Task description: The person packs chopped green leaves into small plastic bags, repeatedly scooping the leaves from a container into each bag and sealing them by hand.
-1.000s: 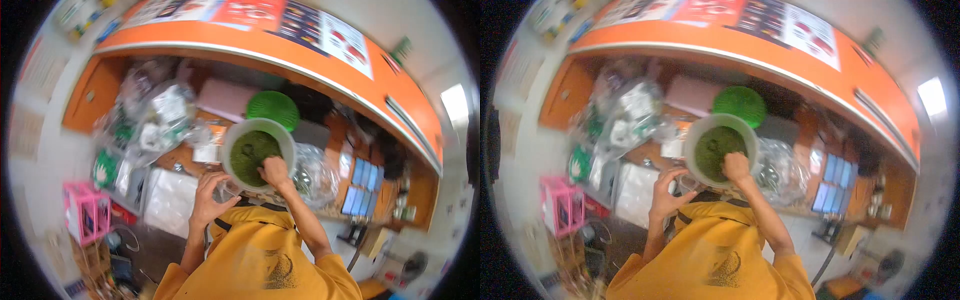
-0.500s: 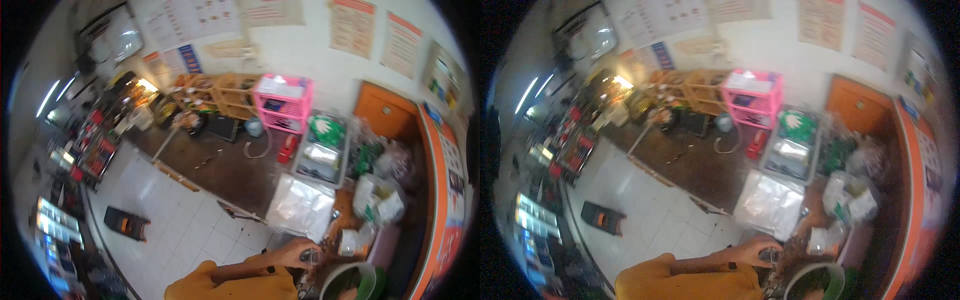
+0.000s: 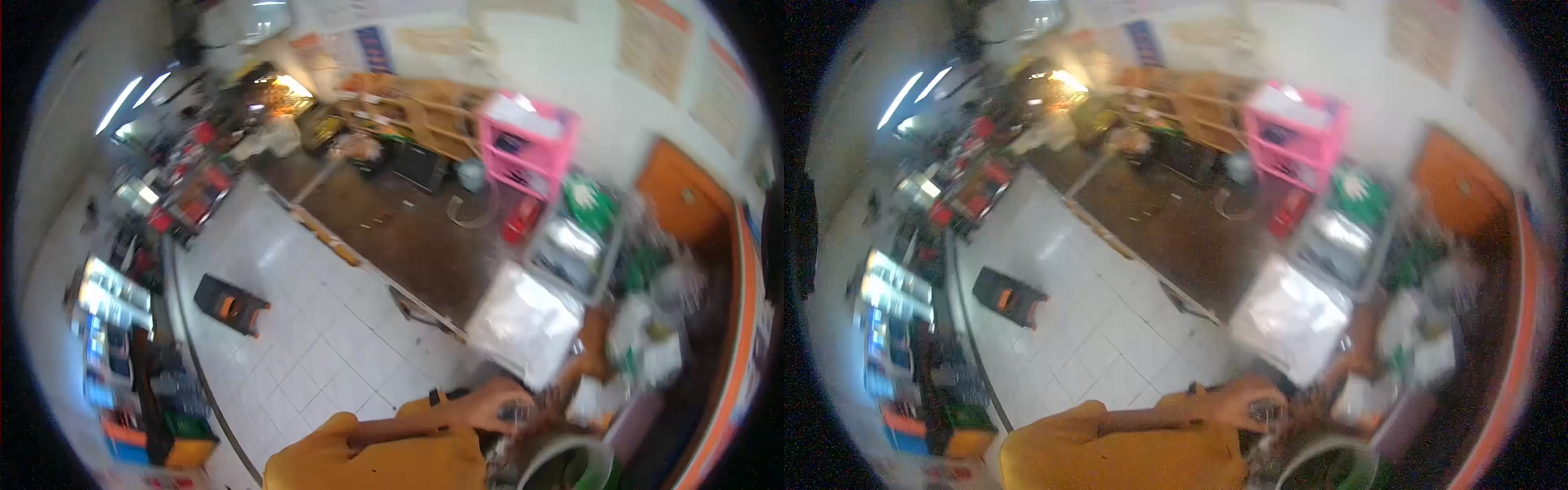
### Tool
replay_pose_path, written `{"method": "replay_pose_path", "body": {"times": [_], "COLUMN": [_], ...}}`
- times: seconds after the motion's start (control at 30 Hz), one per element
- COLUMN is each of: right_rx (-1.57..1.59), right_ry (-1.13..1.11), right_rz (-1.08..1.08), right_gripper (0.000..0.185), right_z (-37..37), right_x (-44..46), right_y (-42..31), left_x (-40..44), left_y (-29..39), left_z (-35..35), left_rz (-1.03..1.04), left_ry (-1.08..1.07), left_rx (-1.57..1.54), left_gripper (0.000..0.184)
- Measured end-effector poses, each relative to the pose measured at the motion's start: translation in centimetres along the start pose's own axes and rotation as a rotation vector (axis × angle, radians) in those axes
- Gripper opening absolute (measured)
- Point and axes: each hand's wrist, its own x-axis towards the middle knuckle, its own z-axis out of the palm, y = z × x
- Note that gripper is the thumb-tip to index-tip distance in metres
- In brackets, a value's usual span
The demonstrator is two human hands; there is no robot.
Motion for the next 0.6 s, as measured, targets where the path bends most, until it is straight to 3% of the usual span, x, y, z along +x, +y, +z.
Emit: {"method": "replay_pose_path", "body": {"times": [0.07,0.1,0.13,0.17,0.2,0.23,0.3,0.43,0.6], "right_rx": [0.1,0.33,0.272,0.395,0.402,0.474,0.663,1.132,1.357], "right_ry": [0.061,0.162,0.219,0.306,0.175,0.187,0.064,0.024,0.058], "right_rz": [0.027,-0.027,-0.131,-0.15,-0.088,-0.107,0.095,0.366,0.438], "right_gripper": [0.035,0.037,0.031,0.032,0.035,0.034,0.039,0.037,0.035], "right_z": [0.8,3.1,2.3,1.4,-0.7,-0.5,-2.6,-5.5,-5.8], "right_x": [-1.7,-2.1,-3.8,-5.2,-6.2,-6.9,-8.4,-12.4,-15.4], "right_y": [-0.4,0.4,-1.6,-3.7,-5.5,-5.1,-5.2,-4.4,-4.1], "left_x": [1.4,2.1,2.9,3.7,4.0,4.4,6.1,8.5,12.7], "left_y": [0.4,0.4,2.5,3.4,2.8,2.0,1.8,2.1,3.5], "left_z": [0.6,1.1,0.8,0.5,1.1,1.6,1.9,3.5,5.8], "left_rz": [0.019,0.073,-0.004,0.066,0.065,0.058,0.038,0.063,0.171], "left_ry": [-0.05,-0.046,-0.107,-0.137,-0.155,-0.162,-0.26,-0.389,-0.549], "left_rx": [-0.021,-0.052,-0.035,0.015,-0.032,-0.062,-0.027,-0.063,-0.028], "left_gripper": [0.051,0.051,0.051,0.054,0.054,0.055,0.058,0.06,0.06]}}
